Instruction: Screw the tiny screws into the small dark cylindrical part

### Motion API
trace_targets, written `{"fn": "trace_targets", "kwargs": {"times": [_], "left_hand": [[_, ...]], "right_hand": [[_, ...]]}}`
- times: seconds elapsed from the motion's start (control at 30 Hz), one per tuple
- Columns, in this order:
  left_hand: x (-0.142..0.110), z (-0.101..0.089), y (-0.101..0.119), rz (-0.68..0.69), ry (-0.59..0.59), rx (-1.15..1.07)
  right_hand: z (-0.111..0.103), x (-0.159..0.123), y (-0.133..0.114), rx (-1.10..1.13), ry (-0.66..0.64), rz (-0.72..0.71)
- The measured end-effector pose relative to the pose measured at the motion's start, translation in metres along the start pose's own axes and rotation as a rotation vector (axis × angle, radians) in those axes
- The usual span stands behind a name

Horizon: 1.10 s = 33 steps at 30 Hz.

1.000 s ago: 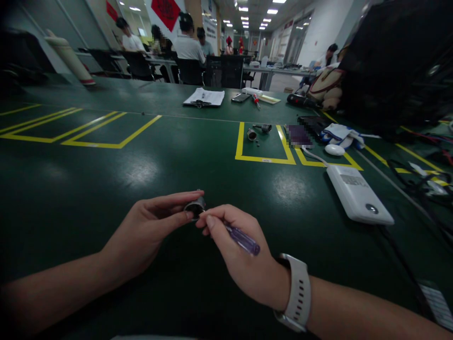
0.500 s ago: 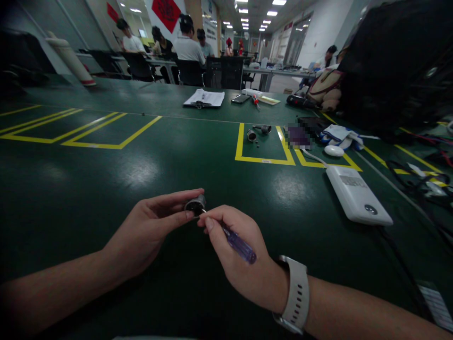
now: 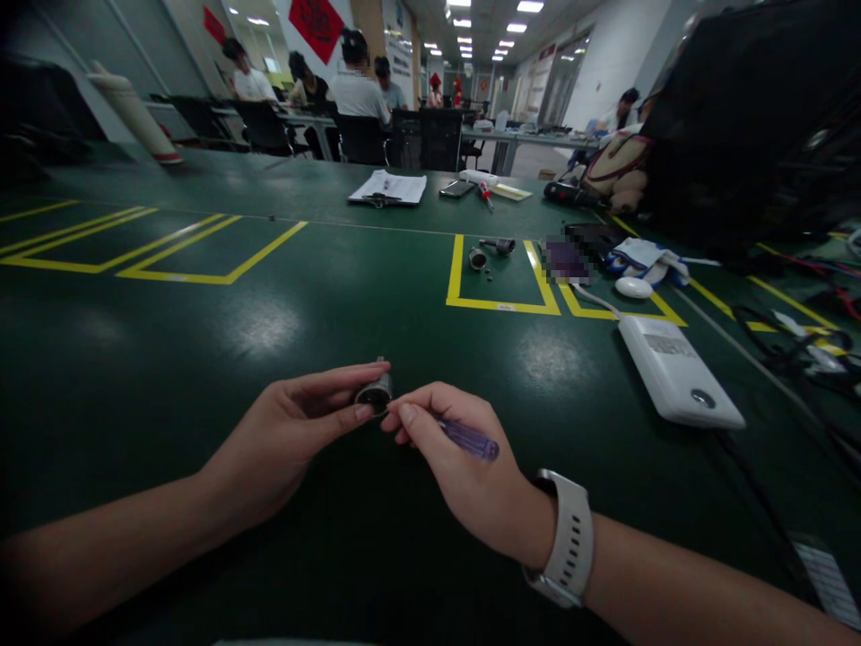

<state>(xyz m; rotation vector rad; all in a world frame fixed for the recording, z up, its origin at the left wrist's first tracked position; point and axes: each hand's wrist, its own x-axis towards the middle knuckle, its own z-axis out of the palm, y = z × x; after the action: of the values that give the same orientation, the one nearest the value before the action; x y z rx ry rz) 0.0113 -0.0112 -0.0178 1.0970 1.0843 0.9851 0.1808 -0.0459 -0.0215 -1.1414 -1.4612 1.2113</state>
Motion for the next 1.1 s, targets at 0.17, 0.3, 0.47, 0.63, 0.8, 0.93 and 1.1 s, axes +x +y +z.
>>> {"fn": "trace_targets", "kwargs": {"times": [0.17, 0.3, 0.47, 0.63, 0.8, 0.93, 1.1], "left_hand": [[-0.001, 0.000, 0.002, 0.007, -0.015, 0.041], [-0.001, 0.001, 0.004, -0.046, -0.001, 0.058], [-0.001, -0.001, 0.005, -0.065, 0.010, 0.047], [0.000, -0.001, 0.006, -0.058, 0.022, 0.030], [0.000, -0.001, 0.007, -0.062, 0.015, 0.007], [0.001, -0.003, 0.008, -0.064, 0.001, -0.004], [0.002, -0.004, 0.008, -0.078, 0.009, -0.001]], "right_hand": [[0.001, -0.002, -0.005, -0.091, 0.010, -0.047], [0.001, 0.003, 0.003, 0.162, -0.041, 0.046], [0.002, 0.008, 0.008, 0.503, -0.012, 0.184], [0.004, 0.008, 0.007, 0.630, -0.017, 0.248], [0.006, 0.007, 0.007, 0.625, -0.014, 0.230], [0.007, 0.006, 0.003, 0.566, -0.004, 0.171], [0.005, 0.003, 0.003, 0.415, 0.050, 0.085]]}}
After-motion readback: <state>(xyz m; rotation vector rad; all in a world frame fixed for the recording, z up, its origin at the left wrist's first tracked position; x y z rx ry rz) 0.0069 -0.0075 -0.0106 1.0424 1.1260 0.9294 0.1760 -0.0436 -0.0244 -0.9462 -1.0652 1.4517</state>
